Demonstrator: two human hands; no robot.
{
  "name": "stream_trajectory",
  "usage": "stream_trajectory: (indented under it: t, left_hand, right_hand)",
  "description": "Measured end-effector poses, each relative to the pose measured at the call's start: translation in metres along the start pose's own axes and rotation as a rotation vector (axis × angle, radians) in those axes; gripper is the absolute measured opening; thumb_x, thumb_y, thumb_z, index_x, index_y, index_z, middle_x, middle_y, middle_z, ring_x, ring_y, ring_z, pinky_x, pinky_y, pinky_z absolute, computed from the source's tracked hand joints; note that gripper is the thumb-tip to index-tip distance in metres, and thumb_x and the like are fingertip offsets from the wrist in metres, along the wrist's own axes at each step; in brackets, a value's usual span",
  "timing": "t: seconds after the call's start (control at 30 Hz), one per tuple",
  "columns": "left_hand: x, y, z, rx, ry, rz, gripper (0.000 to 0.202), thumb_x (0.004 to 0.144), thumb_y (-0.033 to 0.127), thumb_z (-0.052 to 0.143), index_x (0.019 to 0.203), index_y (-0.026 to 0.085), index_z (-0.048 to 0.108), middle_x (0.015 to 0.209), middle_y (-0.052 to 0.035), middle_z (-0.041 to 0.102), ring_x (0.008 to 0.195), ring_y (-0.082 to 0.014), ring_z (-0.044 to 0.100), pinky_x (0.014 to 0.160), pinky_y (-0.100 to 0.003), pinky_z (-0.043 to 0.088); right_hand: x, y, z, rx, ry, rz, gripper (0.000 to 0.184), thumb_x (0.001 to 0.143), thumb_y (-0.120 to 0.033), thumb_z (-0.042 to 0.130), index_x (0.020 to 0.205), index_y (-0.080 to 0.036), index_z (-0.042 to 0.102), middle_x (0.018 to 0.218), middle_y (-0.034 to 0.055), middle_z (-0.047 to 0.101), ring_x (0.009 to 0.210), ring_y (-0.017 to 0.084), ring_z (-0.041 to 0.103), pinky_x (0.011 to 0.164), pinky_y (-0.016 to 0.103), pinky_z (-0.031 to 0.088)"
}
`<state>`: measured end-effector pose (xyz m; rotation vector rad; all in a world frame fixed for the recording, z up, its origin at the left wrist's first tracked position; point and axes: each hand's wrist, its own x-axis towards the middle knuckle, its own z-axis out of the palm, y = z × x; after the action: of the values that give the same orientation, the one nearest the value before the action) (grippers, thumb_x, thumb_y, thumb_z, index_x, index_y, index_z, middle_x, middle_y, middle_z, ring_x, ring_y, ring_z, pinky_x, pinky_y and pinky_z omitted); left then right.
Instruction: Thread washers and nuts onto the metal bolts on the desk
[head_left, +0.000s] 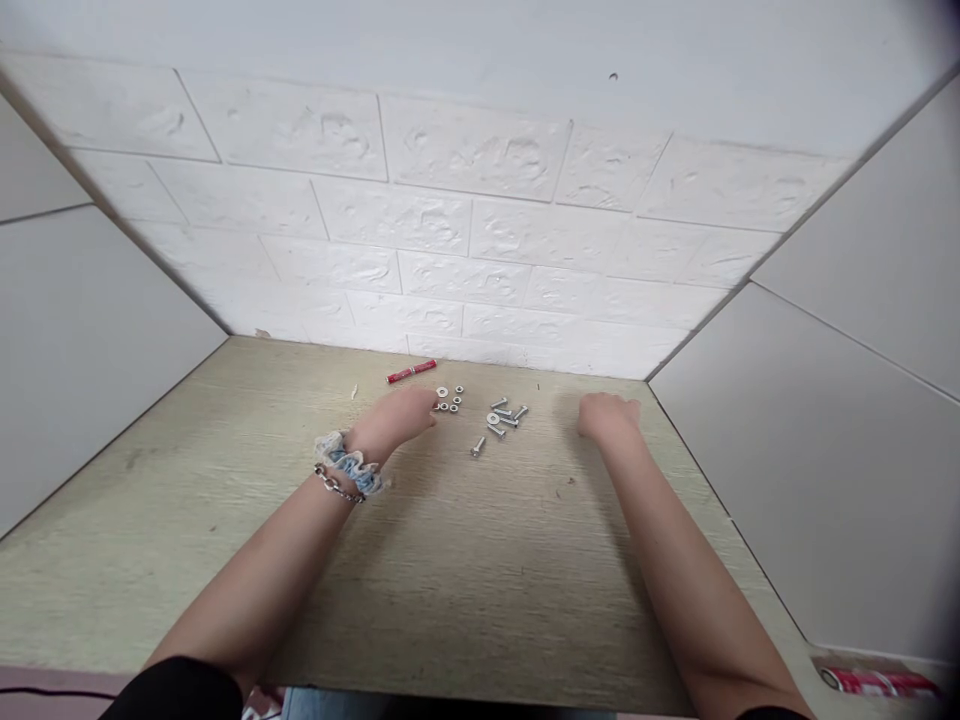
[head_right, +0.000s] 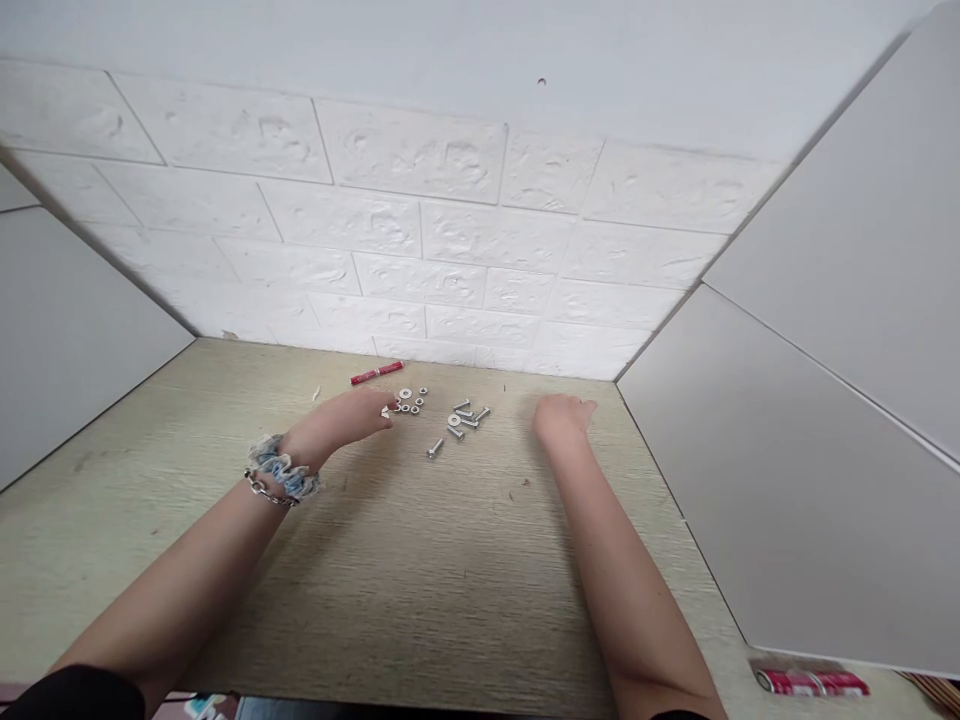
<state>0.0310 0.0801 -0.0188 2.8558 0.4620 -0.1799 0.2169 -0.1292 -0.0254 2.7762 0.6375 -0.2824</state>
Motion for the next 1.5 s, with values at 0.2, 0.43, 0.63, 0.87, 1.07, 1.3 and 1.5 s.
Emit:
stream_trajectory:
  t: [0.2, 0.43, 0.63, 0.87, 1.07, 1.3, 1.5]
  left_hand:
    - [-0.002, -0.001, -0.008, 0.045, -0.032, -0.027, 0.023, 0.075, 0.015, 0.042, 0.086, 0.018, 0.063, 0.095, -0.0089, 0.066, 0.087, -0.0227, 0.060, 0.075, -0.031, 0.044]
    - [-0.007, 0.002, -0.008, 0.197, 0.089, -0.126, 0.029, 0.082, 0.012, 0.034, 0.088, 0.012, 0.063, 0.084, -0.0164, 0.066, 0.082, -0.0272, 0.062, 0.069, -0.035, 0.046]
    - [-0.005, 0.002, -0.008, 0.189, 0.051, -0.145, 0.023, 0.079, 0.014, 0.041, 0.088, 0.014, 0.063, 0.090, -0.0138, 0.065, 0.085, -0.0256, 0.062, 0.074, -0.035, 0.046]
    - [-0.004, 0.005, -0.007, 0.160, 0.047, -0.128, 0.021, 0.077, 0.016, 0.045, 0.085, 0.018, 0.064, 0.083, -0.0104, 0.067, 0.083, -0.0253, 0.062, 0.070, -0.033, 0.047]
    - [0.004, -0.004, 0.001, 0.149, 0.005, -0.107, 0.018, 0.072, 0.017, 0.051, 0.085, 0.017, 0.064, 0.086, -0.0105, 0.066, 0.088, -0.0258, 0.061, 0.075, -0.034, 0.046]
    - [0.014, -0.014, 0.008, 0.055, -0.041, -0.108, 0.015, 0.067, 0.016, 0.054, 0.079, 0.017, 0.064, 0.082, -0.0091, 0.066, 0.086, -0.0252, 0.060, 0.075, -0.032, 0.044]
    - [0.020, -0.022, 0.011, 0.059, -0.082, -0.139, 0.007, 0.062, 0.015, 0.057, 0.067, 0.016, 0.063, 0.072, -0.0074, 0.065, 0.070, -0.0214, 0.061, 0.060, -0.027, 0.040]
  right_hand:
    - [-0.017, -0.016, -0.012, 0.128, 0.240, -0.339, 0.028, 0.079, -0.023, 0.051, 0.103, -0.014, 0.063, 0.110, 0.0145, 0.060, 0.106, 0.029, 0.051, 0.094, 0.049, 0.028]
    - [-0.032, -0.053, -0.004, 0.331, 0.200, -0.888, 0.020, 0.082, -0.027, 0.050, 0.091, -0.019, 0.065, 0.092, 0.0048, 0.064, 0.086, 0.017, 0.057, 0.071, 0.026, 0.039]
    - [-0.027, -0.061, 0.012, 0.296, 0.153, -0.862, 0.021, 0.077, -0.018, 0.051, 0.095, -0.018, 0.063, 0.094, 0.0055, 0.063, 0.084, 0.016, 0.057, 0.067, 0.023, 0.037]
    - [-0.023, -0.066, 0.021, 0.362, 0.159, -0.852, 0.027, 0.077, -0.007, 0.042, 0.094, -0.018, 0.061, 0.097, 0.0053, 0.063, 0.089, 0.016, 0.056, 0.071, 0.023, 0.037]
    - [-0.024, -0.063, 0.019, 0.397, 0.218, -0.843, 0.034, 0.075, -0.004, 0.040, 0.100, -0.017, 0.059, 0.100, 0.0063, 0.062, 0.088, 0.017, 0.055, 0.072, 0.024, 0.037]
    - [-0.031, -0.062, 0.011, 0.418, 0.241, -0.856, 0.036, 0.076, -0.003, 0.039, 0.103, -0.017, 0.058, 0.102, 0.0068, 0.061, 0.089, 0.017, 0.055, 0.075, 0.025, 0.038]
    - [-0.034, -0.063, 0.009, 0.427, 0.235, -0.867, 0.037, 0.076, -0.002, 0.038, 0.104, -0.017, 0.058, 0.102, 0.0065, 0.060, 0.090, 0.017, 0.055, 0.076, 0.025, 0.038]
